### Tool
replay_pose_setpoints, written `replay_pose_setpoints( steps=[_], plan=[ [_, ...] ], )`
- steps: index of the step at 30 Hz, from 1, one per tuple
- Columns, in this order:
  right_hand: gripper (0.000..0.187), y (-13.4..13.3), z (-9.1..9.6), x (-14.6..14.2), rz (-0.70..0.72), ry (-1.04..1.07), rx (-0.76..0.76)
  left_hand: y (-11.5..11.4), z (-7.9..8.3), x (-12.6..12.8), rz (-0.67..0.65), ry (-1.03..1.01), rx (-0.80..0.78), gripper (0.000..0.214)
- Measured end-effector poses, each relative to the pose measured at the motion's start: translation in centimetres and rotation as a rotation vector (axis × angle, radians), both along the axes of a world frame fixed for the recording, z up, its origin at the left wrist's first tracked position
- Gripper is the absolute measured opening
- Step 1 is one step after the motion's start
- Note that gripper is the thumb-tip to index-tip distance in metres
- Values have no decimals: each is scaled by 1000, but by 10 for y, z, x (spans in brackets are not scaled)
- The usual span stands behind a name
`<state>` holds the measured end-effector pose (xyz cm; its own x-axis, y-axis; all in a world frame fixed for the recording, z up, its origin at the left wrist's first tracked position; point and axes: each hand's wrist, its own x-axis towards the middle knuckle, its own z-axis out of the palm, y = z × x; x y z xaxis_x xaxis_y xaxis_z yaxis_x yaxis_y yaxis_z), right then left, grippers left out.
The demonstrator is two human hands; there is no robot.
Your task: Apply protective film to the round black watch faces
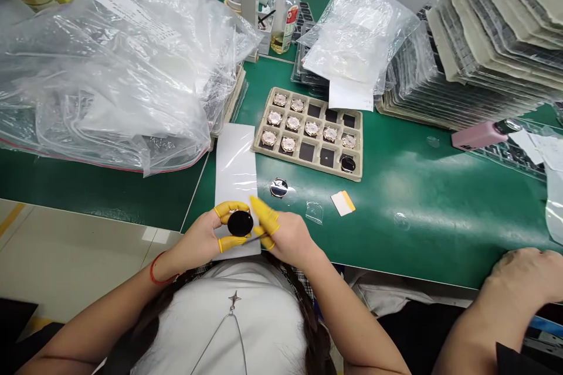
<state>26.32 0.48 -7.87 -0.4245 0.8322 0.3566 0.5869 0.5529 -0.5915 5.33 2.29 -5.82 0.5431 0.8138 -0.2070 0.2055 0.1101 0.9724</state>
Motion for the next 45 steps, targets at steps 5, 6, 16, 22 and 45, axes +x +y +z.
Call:
replay_pose_setpoints(
  steps=[5,6,16,22,45],
  plan=[
    [41,3,-8,11,-603,820,-547,10,-21,1,197,159,104,49],
    [42,2,-9,11,-601,932,-654,13,-27,3,185,215,178,49],
    [35,-19,-15,8,-273,804,-1077,14,-49,14,-92,474,605,34],
    [35,-16,-16,11,-278,717,-1062,14,-49,13,-101,505,607,34],
    [13,-33,46,31,-280,510,-581,15,-42,14,-81,452,483,31]
  ],
)
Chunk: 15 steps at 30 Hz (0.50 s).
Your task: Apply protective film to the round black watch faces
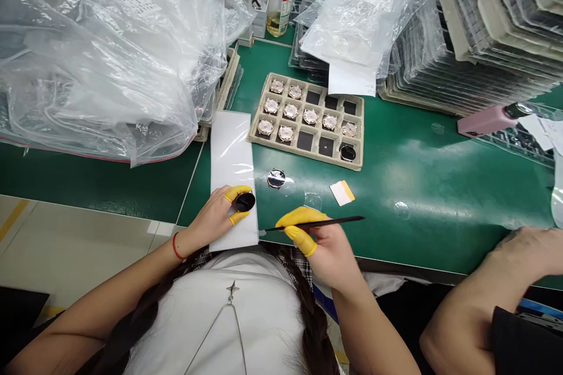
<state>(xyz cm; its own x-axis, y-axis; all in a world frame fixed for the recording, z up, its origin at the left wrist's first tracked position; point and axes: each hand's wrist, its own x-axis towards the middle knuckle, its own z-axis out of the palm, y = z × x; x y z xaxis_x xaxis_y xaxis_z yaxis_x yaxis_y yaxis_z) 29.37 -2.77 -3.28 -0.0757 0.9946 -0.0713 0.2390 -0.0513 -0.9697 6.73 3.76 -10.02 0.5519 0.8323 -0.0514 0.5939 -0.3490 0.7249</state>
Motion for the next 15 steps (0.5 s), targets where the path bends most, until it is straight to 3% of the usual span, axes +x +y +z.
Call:
replay_pose_setpoints(
  steps=[3,6,10,15],
  plan=[
    [16,-6,20,0,-158,10,34,-2,15,2,4,-151,-151,35],
    [26,-6,29,-9,-149,43,-4,-7,34,4,-32,-263,-269,41],
    [35,-2,30,-18,-109,93,-43,-14,51,5,-62,-285,-257,46],
    [35,-3,24,-13,-149,91,-49,-18,58,4,-73,-324,-253,39]
  ],
)
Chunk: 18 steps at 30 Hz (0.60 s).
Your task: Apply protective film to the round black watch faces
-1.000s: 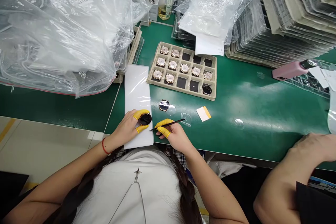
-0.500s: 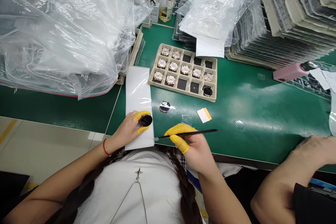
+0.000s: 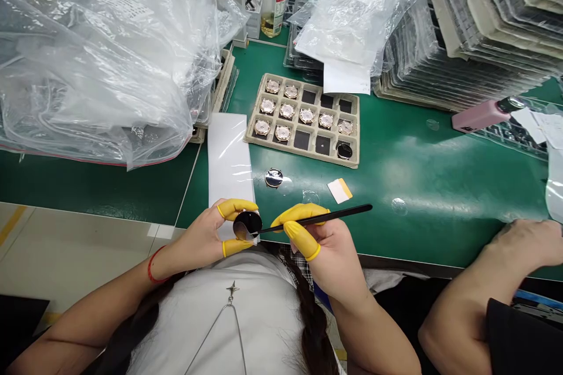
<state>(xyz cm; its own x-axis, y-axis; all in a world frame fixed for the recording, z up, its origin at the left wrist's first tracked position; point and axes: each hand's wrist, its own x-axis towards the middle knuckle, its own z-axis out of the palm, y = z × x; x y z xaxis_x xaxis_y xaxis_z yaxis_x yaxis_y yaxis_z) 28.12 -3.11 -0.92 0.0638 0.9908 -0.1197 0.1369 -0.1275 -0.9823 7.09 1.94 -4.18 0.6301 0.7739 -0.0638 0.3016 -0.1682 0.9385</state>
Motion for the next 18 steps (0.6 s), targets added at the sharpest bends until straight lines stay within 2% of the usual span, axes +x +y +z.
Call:
replay_pose_setpoints(
  steps=[9,18],
  plan=[
    [24,-7,-2,0,-32,-23,-33,-3,-3,-1,1,0,-32,41],
    [38,-2,-7,2,-66,-13,-46,-6,-2,-2,-8,33,21,43]
  ],
)
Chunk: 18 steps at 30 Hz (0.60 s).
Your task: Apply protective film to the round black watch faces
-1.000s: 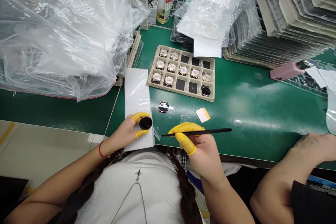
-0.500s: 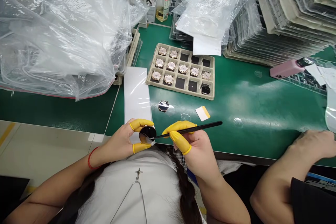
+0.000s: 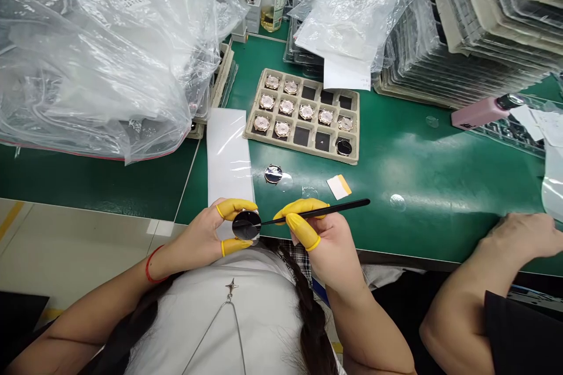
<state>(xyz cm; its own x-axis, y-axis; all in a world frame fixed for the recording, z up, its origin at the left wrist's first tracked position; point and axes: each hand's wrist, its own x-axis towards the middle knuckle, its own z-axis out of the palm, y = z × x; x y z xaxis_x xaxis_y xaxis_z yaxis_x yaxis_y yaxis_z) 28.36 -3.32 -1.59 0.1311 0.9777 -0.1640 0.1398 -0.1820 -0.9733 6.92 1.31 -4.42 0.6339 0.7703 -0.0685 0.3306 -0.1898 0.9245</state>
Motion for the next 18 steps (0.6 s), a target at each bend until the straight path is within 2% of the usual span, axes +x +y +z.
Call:
replay_pose_setpoints(
  steps=[18],
  plan=[
    [35,-1,-14,8,18,65,-9,-3,1,-1,-41,3,10,41]
  ],
)
